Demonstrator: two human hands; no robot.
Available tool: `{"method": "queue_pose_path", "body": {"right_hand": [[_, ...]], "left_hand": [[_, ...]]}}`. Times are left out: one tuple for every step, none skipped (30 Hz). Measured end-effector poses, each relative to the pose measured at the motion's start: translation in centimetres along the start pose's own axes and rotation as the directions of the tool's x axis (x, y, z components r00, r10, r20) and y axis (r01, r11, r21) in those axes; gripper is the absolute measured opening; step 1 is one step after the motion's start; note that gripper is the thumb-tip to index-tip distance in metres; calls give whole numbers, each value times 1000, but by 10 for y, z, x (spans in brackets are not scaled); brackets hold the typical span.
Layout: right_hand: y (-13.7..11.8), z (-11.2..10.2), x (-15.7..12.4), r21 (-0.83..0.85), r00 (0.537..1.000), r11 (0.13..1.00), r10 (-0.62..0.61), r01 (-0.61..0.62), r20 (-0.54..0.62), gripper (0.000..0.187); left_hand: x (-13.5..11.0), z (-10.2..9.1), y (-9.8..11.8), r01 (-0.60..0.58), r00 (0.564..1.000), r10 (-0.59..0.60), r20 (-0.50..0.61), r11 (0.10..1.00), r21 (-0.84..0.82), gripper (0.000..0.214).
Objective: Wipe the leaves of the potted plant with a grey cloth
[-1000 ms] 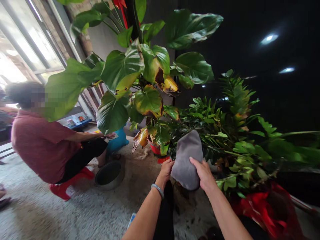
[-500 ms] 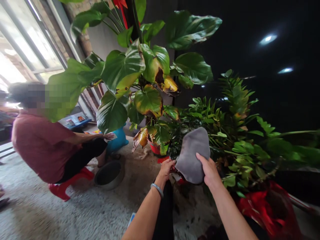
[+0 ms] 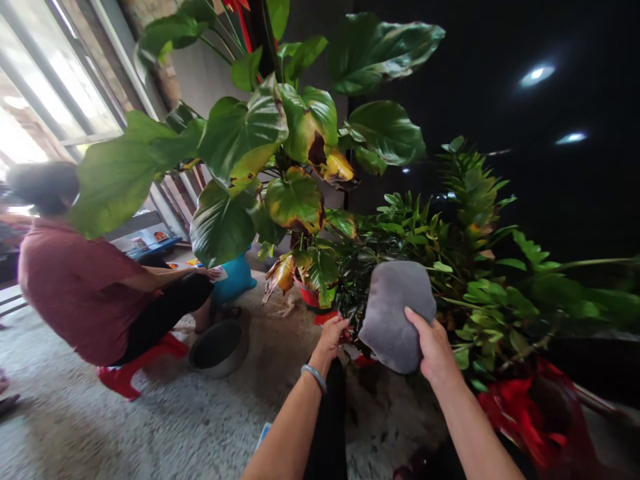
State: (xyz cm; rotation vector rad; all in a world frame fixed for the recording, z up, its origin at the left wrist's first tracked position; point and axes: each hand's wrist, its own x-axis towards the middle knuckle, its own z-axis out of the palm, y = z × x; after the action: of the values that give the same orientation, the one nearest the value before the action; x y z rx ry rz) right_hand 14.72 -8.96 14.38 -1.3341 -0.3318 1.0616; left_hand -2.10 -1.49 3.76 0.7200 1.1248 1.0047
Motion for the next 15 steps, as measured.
{"method": "queue_pose_path", "body": {"right_hand": [[9, -6, 5, 10, 997, 998, 61, -60, -45, 34], [20, -13, 6, 12, 990, 993, 119, -118, -70, 29], [33, -18, 4, 4, 983, 985, 170, -170, -74, 26], [47, -23, -1, -7, 974, 975, 219, -220, -61, 24], [59, -27, -8, -25, 963, 963, 268, -269, -34, 24], [69, -29, -15, -52, 952, 951, 305, -305, 3, 25], [74, -30, -23, -83, 945, 944, 324, -320, 44, 27], [76, -29, -29, -112, 942, 942, 325, -315, 85, 30], [72, -27, -33, -132, 944, 947, 308, -292, 121, 33], [65, -25, -35, -134, 950, 958, 273, -254, 149, 37], [55, -22, -34, -116, 960, 971, 228, -211, 164, 40], [43, -20, -31, -85, 968, 982, 182, -170, 170, 41], [31, -18, -27, -47, 977, 990, 139, -133, 162, 42], [22, -17, -22, -8, 984, 994, 106, -105, 142, 42], [15, -16, -17, 27, 990, 995, 88, -92, 111, 41]], "left_hand": [[1, 2, 1, 6, 1000, -6, -3, 1000, -11, 31], [1, 3, 1, 11, 1000, -11, -7, 1000, -21, 31], [1, 4, 2, 15, 1000, -15, -10, 1000, -28, 32], [1, 5, 2, 17, 1000, -18, -12, 999, -31, 32], [0, 5, 2, 18, 1000, -19, -12, 999, -31, 33], [0, 6, 2, 19, 1000, -19, -11, 999, -29, 33], [-1, 6, 2, 15, 1000, -15, -12, 1000, -27, 32], [-1, 6, 3, 9, 1000, -10, -16, 1000, -25, 33], [-2, 7, 3, 4, 1000, -4, -24, 1000, -22, 34], [-3, 7, 3, 0, 999, 0, -34, 1000, -21, 35], [-3, 7, 4, -1, 999, 0, -41, 1000, -18, 36], [-4, 7, 5, 4, 999, -4, -42, 1000, -15, 35], [-4, 6, 5, 13, 999, -13, -38, 1000, -11, 34], [-5, 6, 6, 20, 999, -20, -29, 1000, -8, 32], [-5, 6, 6, 22, 1000, -22, -21, 1000, -8, 31]]}}
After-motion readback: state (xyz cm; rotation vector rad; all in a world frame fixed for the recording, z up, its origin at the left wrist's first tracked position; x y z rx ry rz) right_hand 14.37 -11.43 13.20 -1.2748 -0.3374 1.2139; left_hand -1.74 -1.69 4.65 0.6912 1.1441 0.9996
